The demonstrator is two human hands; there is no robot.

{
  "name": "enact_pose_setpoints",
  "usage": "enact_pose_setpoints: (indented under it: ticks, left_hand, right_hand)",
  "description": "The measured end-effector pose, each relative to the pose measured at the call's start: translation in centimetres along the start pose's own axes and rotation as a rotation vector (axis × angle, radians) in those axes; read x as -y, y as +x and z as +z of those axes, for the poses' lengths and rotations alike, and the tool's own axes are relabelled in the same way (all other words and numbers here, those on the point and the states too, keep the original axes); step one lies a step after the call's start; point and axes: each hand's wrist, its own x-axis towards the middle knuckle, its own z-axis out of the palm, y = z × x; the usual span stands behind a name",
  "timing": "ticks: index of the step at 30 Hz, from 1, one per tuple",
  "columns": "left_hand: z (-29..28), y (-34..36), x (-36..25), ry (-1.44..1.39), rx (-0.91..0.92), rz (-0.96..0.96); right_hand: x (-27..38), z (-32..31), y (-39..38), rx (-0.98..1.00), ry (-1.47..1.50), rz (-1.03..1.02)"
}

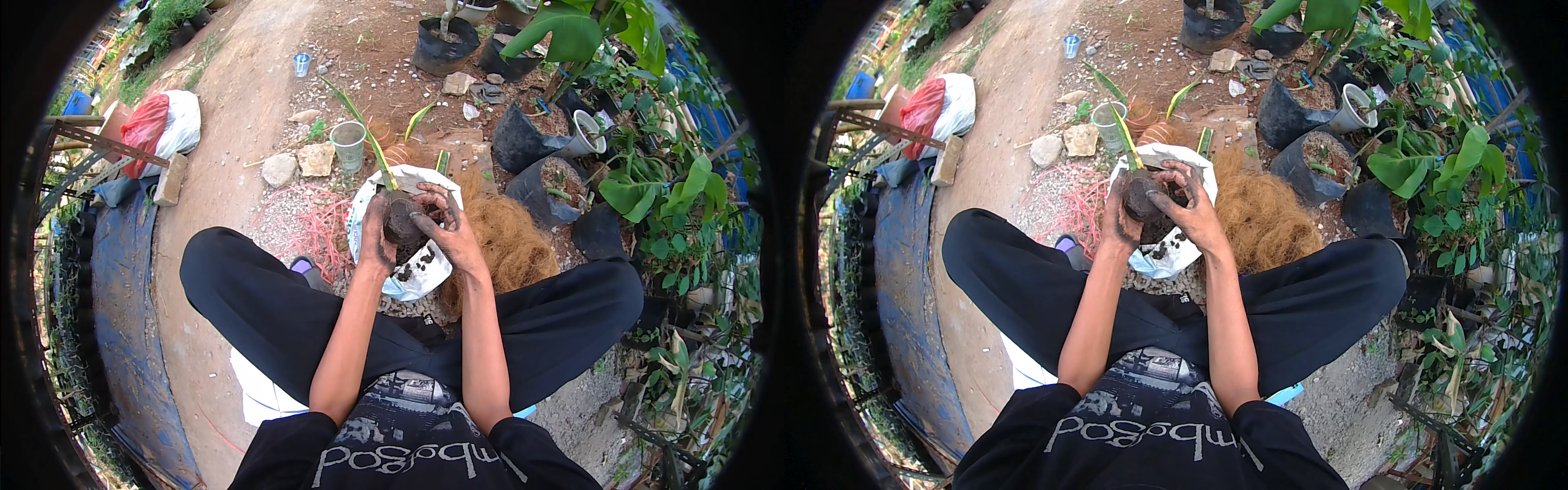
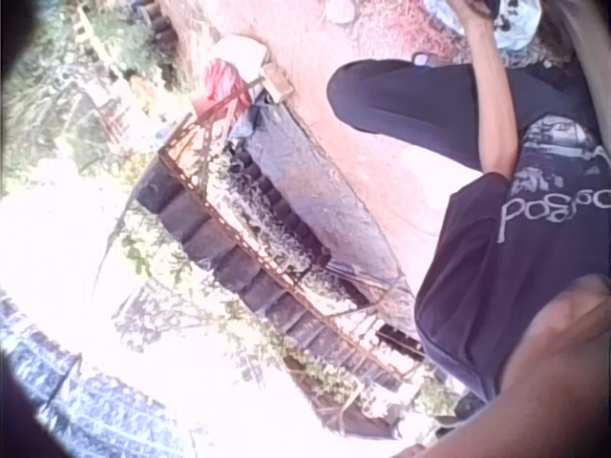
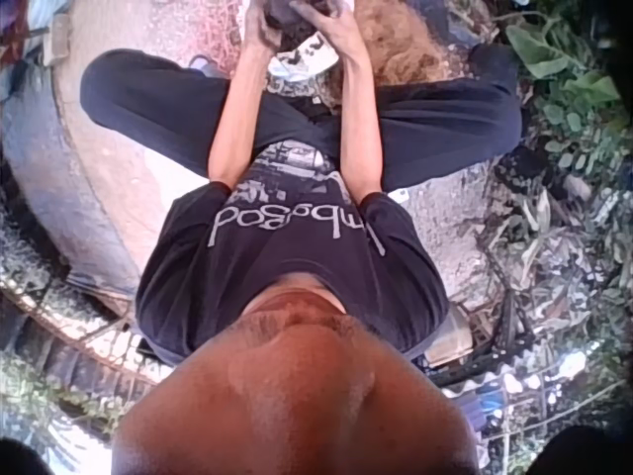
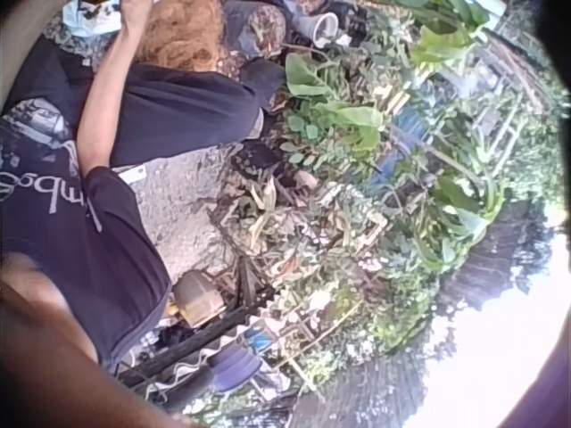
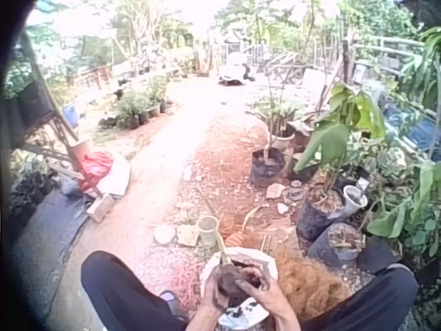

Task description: The person sits cross-legged and repeatedly packs soil around a small potted plant, pressing and shaping the soil ball with both hands. The person scoops additional soil from a nearby white sack and continues to compact the soil around the plant's base.

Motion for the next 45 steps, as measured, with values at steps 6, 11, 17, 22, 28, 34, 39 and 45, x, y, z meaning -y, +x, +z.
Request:
enact_pose_setpoints:
  ticks: [6,11,17,22,28,34,39,45]
  left_hand:
    - [1.5,-0.9,-0.3,0.122,0.021,0.079]
    - [2.4,-1.2,-0.6,0.144,-0.009,0.095]
    - [2.3,-0.9,-0.4,0.255,-0.030,0.156]
    - [2.5,-1.3,-1.1,0.193,0.031,0.080]
    - [2.7,-1.9,-1.9,0.293,0.163,0.001]
    - [2.6,-1.9,-2.0,0.204,0.206,-0.058]
    - [2.5,-2.0,-2.5,0.253,0.270,-0.072]
    - [2.7,-2.3,-2.6,0.231,0.239,-0.087]
  right_hand:
    - [-1.0,-0.2,0.2,-0.028,0.087,0.064]
    - [-1.0,-0.1,-0.1,-0.037,0.208,0.211]
    - [-0.9,0.6,-0.5,0.016,0.394,0.273]
    - [-1.1,0.6,-0.2,0.007,0.270,0.170]
    - [-1.4,-0.1,-0.5,-0.038,0.421,0.237]
    - [-1.1,-0.1,-0.6,-0.035,0.290,0.183]
    - [-0.4,0.2,-0.8,0.003,0.276,0.192]
    - [-0.3,0.6,-1.0,-0.008,0.234,0.185]
